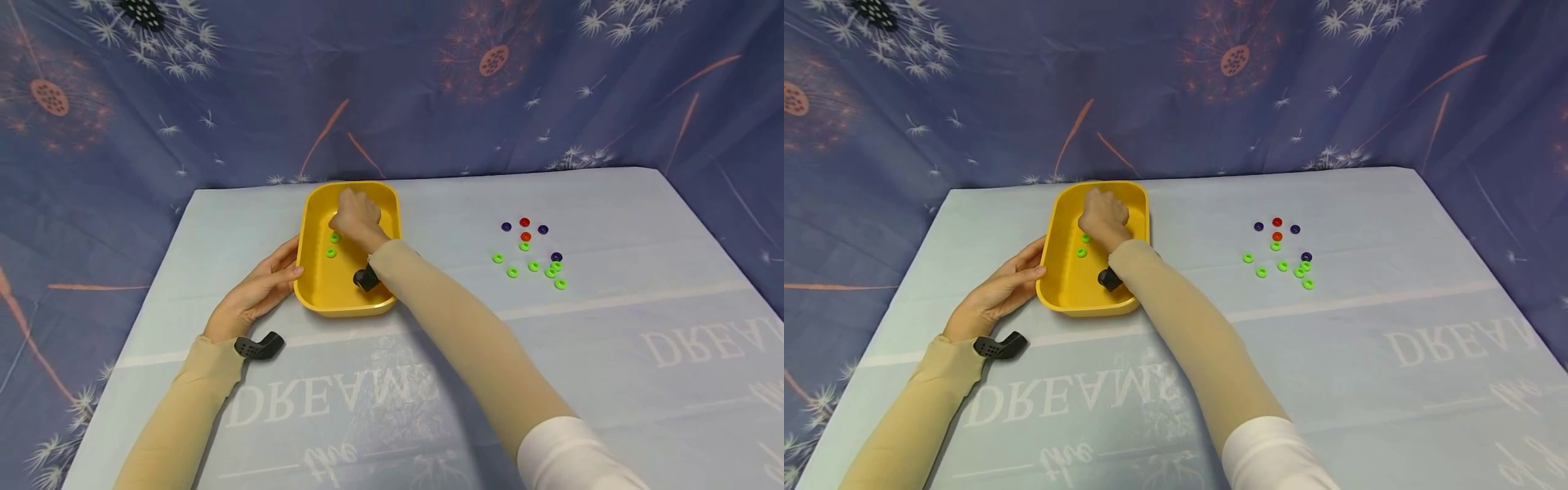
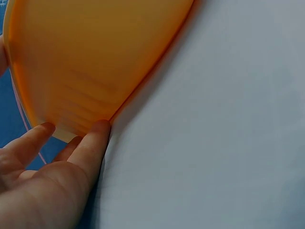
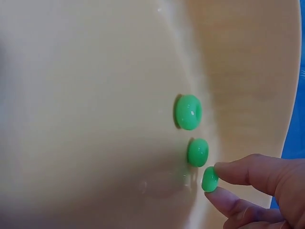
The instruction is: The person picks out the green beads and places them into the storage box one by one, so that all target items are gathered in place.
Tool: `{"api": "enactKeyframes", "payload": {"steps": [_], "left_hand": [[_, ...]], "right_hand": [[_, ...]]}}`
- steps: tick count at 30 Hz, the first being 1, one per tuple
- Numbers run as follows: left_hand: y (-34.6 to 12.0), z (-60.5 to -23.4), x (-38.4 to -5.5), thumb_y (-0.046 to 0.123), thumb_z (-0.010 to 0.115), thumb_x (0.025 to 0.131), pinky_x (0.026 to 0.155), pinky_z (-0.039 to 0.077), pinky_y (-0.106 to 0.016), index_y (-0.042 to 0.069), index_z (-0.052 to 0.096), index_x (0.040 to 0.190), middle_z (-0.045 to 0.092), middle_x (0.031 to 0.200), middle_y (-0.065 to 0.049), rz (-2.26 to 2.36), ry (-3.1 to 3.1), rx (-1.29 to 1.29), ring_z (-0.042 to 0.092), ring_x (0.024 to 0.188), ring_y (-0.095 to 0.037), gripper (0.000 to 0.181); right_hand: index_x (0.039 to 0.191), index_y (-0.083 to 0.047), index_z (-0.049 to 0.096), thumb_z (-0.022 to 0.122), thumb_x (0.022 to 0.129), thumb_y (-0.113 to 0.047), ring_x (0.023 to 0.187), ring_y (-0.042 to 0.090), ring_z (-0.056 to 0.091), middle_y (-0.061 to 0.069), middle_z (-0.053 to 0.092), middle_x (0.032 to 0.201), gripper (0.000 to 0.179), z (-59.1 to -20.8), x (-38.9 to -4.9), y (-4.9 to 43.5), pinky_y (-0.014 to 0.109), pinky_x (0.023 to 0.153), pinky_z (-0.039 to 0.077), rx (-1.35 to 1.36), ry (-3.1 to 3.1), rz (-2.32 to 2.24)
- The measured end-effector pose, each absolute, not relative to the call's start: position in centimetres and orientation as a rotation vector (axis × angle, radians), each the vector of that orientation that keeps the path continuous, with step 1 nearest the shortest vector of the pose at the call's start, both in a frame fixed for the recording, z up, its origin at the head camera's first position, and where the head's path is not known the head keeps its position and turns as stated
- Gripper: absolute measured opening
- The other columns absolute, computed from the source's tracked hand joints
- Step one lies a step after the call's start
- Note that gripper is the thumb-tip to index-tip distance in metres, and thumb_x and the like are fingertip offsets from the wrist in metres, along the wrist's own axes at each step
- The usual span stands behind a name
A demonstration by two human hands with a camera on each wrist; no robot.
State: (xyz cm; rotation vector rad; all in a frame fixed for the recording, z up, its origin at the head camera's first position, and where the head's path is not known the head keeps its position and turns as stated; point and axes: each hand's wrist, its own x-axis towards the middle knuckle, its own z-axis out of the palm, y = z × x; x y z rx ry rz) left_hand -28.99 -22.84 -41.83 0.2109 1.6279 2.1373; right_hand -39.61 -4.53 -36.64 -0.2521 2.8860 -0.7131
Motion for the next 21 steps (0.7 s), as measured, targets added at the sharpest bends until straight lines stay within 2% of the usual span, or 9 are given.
{"api": "enactKeyframes", "payload": {"steps": [7, 21], "left_hand": [[-22.91, -42.08, -29.05, -0.002, 0.051, 0.099, 0.103, 0.048, -0.024, 0.010, 0.005, 0.160, 0.001, 0.165, -0.015, 2.150, 1.609, 0.222, 0.027, 0.141, -0.026, 0.077], [-22.74, -41.95, -29.08, -0.004, 0.050, 0.098, 0.104, 0.047, -0.023, 0.010, 0.004, 0.160, 0.000, 0.166, -0.014, 2.153, 1.608, 0.205, 0.025, 0.143, -0.026, 0.078]], "right_hand": [[0.071, -0.013, 0.049, 0.066, 0.091, -0.020, 0.058, 0.016, 0.050, 0.000, 0.042, 0.064, 0.028, -36.99, -39.72, -4.57, 0.025, 0.052, 0.037, -0.229, 2.892, -0.710], [0.074, -0.013, 0.051, 0.064, 0.091, -0.015, 0.067, 0.018, 0.055, 0.000, 0.045, 0.070, 0.022, -37.08, -39.88, -4.49, 0.026, 0.056, 0.039, -0.230, 2.898, -0.699]]}}
